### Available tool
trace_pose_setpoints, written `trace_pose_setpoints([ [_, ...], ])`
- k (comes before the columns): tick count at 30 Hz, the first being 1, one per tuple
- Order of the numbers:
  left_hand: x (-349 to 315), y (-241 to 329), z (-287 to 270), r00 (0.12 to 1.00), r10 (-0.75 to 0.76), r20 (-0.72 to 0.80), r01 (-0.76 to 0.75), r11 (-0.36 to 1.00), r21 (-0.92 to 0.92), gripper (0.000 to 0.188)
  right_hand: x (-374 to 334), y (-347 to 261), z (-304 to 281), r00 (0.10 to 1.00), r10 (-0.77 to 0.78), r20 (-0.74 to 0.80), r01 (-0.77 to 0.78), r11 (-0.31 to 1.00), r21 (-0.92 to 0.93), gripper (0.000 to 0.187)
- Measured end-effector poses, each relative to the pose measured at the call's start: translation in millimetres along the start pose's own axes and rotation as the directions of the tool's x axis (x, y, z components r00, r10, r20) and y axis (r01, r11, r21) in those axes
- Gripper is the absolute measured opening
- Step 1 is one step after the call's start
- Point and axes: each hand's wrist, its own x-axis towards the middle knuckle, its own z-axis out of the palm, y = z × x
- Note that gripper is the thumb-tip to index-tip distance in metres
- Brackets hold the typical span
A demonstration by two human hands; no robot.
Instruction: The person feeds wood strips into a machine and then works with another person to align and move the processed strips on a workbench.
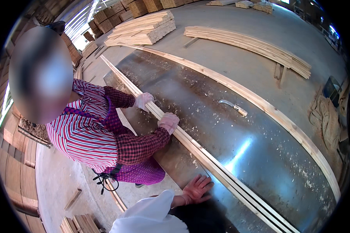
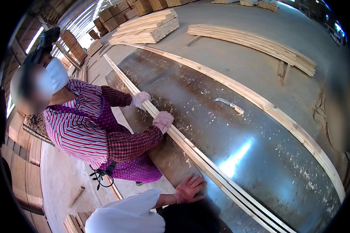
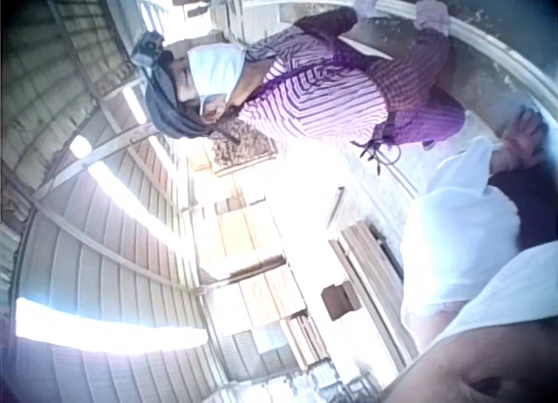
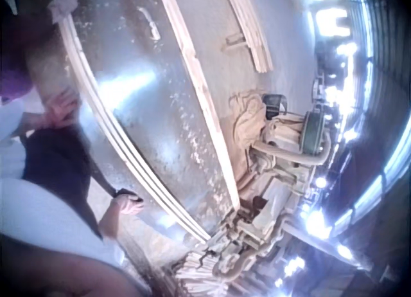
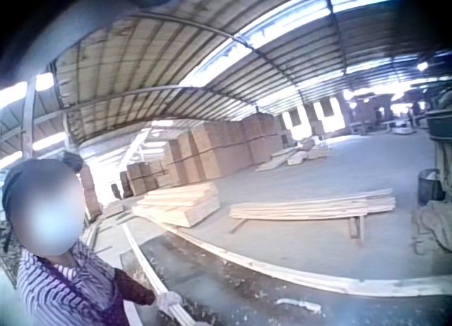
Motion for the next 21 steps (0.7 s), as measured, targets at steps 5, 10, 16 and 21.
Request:
trace_pose_setpoints([
  [5,11.3,0.0,-7.3,0.997,0.016,-0.08,-0.02,0.999,-0.048,0.063,2.2,19.8,34.1,1.0,-0.014,-0.006,0.014,1.0,0.001,0.039],
  [10,18.7,-0.4,-16.7,0.994,0.052,-0.097,-0.06,0.995,-0.079,0.063,-2.8,7.4,9.7,0.991,0.096,-0.09,-0.098,0.995,-0.021,0.037],
  [16,20.4,1.0,-15.6,1.0,0.023,0.014,-0.022,0.999,-0.026,0.062,11.8,-54.1,-63.4,0.953,0.298,-0.055,-0.302,0.95,-0.081,0.038],
  [21,20.3,-2.0,-8.1,0.997,0.047,0.057,-0.048,0.999,0.011,0.068,12.6,-48.0,-60.0,0.942,0.335,0.033,-0.33,0.938,-0.102,0.05],
])
